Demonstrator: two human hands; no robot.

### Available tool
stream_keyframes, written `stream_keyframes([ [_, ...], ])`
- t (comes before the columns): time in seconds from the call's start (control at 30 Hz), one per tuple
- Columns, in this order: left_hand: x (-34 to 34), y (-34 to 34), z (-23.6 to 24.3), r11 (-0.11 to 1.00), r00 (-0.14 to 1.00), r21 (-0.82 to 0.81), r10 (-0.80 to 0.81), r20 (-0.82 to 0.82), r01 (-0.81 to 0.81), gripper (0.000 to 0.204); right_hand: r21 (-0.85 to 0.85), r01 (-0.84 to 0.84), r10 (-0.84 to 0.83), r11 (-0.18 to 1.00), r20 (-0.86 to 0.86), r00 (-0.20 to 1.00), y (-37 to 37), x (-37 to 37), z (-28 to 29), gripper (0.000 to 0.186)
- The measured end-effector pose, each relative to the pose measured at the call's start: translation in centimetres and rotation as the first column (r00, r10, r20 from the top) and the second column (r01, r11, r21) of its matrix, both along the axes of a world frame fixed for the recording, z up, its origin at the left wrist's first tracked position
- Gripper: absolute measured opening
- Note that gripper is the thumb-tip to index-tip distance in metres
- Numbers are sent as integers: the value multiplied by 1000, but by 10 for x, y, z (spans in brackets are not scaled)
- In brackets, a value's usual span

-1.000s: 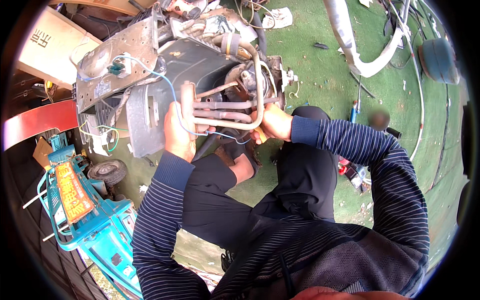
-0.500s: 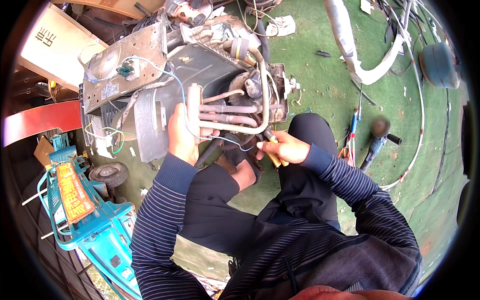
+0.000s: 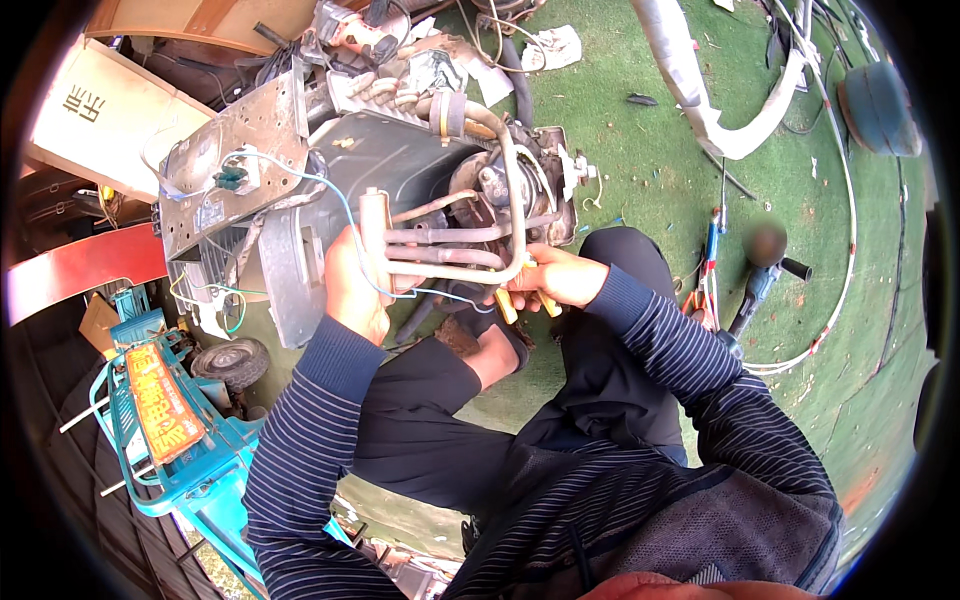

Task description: The person uses an angle grinder to cut a metal pipe attached to a large appliance. They then use pliers to pull out a copper tube and a screwdriver to manipulate wires and components within the unit.

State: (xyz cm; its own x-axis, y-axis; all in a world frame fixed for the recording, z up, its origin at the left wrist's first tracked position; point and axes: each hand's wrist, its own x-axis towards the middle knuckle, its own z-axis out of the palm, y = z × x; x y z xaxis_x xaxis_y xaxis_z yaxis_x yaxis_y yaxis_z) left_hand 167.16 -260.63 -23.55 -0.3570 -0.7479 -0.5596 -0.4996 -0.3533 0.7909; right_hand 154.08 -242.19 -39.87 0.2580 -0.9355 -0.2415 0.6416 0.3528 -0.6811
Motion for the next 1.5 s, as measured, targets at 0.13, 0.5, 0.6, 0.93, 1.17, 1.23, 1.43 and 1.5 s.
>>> stream_keyframes([
  [0.13, 0, 2, -1, 999, 998, 23, 35, -44, -34, 42, 99, 65, -83, 993, 194, 977, -4, 1, -14, 32],
  [0.5, 18, -10, -21, 994, 992, 74, 82, -95, -75, 50, 129, -45, -85, 991, 840, 536, -8, 3, -11, 15],
  [0.6, 20, -8, -22, 997, 993, 57, 60, -98, -54, 48, 306, 11, -191, 952, 567, 801, -11, 3, 14, 16],
  [0.93, 21, -4, -31, 993, 975, 61, 108, -194, -98, 37, 421, 163, -209, 892, 64, 976, -14, 2, 30, 26],
  [1.17, 31, -12, -41, 1000, 984, 2, 22, -177, -22, 38, 396, 145, -142, 907, -36, 989, -19, 4, 31, 20],
  [1.23, 29, -14, -42, 1000, 983, -4, 12, -184, -12, 35, 367, 103, -199, 924, 236, 951, -13, 6, 16, 21],
  [1.43, 20, -17, -32, 1000, 996, 22, -20, -85, 22, 44, 276, 80, -61, 958, -77, 995, -5, 2, 2, 30],
  [1.5, 22, -19, -33, 999, 998, 53, -4, -57, 7, 47, 146, -54, 102, 988, -343, 934, 10, -4, 3, 32],
])
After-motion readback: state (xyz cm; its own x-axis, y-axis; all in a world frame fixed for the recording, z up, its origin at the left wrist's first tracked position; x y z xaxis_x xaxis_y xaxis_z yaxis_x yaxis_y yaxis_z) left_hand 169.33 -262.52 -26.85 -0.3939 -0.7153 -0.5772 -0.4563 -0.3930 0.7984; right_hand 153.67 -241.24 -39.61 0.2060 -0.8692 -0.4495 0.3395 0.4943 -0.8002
